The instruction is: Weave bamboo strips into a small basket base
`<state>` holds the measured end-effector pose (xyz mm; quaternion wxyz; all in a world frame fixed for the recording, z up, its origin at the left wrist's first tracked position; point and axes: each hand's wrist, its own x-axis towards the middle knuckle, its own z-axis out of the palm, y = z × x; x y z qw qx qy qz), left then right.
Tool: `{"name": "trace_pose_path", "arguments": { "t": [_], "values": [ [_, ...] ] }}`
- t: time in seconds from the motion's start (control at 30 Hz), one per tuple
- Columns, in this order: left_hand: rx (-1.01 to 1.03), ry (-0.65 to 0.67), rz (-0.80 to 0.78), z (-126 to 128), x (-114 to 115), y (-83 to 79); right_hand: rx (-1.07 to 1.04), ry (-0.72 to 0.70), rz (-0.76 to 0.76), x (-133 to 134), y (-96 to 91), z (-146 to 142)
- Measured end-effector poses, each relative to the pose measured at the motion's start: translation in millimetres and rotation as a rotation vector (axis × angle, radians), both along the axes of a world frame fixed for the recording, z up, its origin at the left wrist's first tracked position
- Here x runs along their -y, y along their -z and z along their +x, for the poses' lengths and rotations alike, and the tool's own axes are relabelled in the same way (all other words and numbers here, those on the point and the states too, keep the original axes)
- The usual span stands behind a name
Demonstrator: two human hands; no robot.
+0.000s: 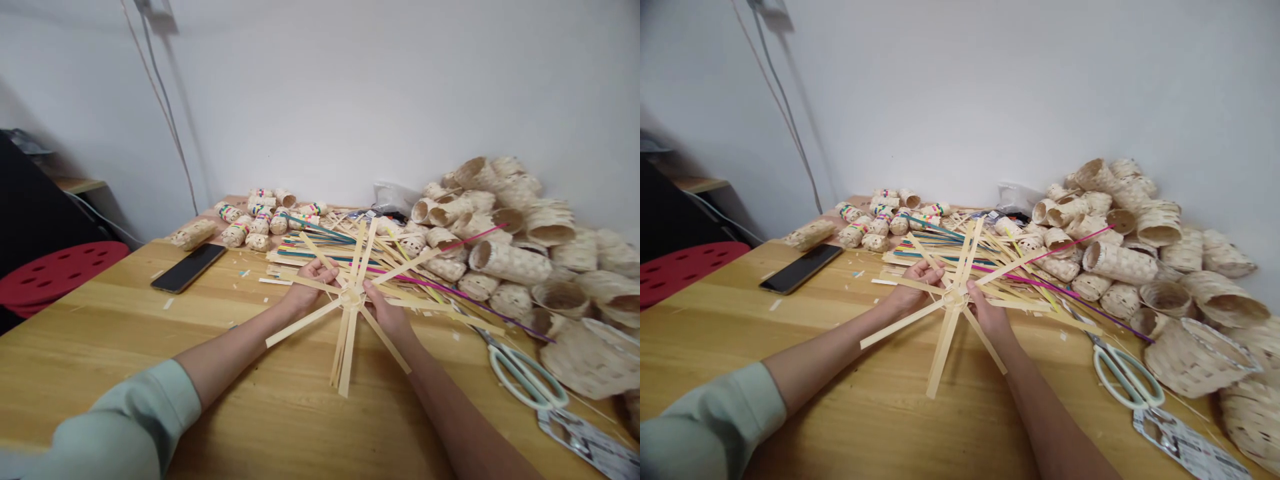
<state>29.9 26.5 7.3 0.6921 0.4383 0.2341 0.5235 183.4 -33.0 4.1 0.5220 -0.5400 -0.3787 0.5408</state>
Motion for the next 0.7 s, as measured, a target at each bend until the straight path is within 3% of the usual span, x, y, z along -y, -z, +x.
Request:
{"name": "trace_pose_path", "arguments": {
  "t": [0.27, 0.47, 0.7],
  "values": [
    [0.075, 0.083, -0.115, 3, 4, -3.3, 0.157, 0.099, 0.043, 3, -5.7, -4],
    [0.095, 0.105, -0.100, 3, 6, -4.7, 0.269, 0.261, 0.056, 6, -13.8, -8],
    [-0.008, 0.031, -0.022, 4, 2, -2.8, 0.228, 0.183, 0.112, 4, -3.5, -9]
  ]
}}
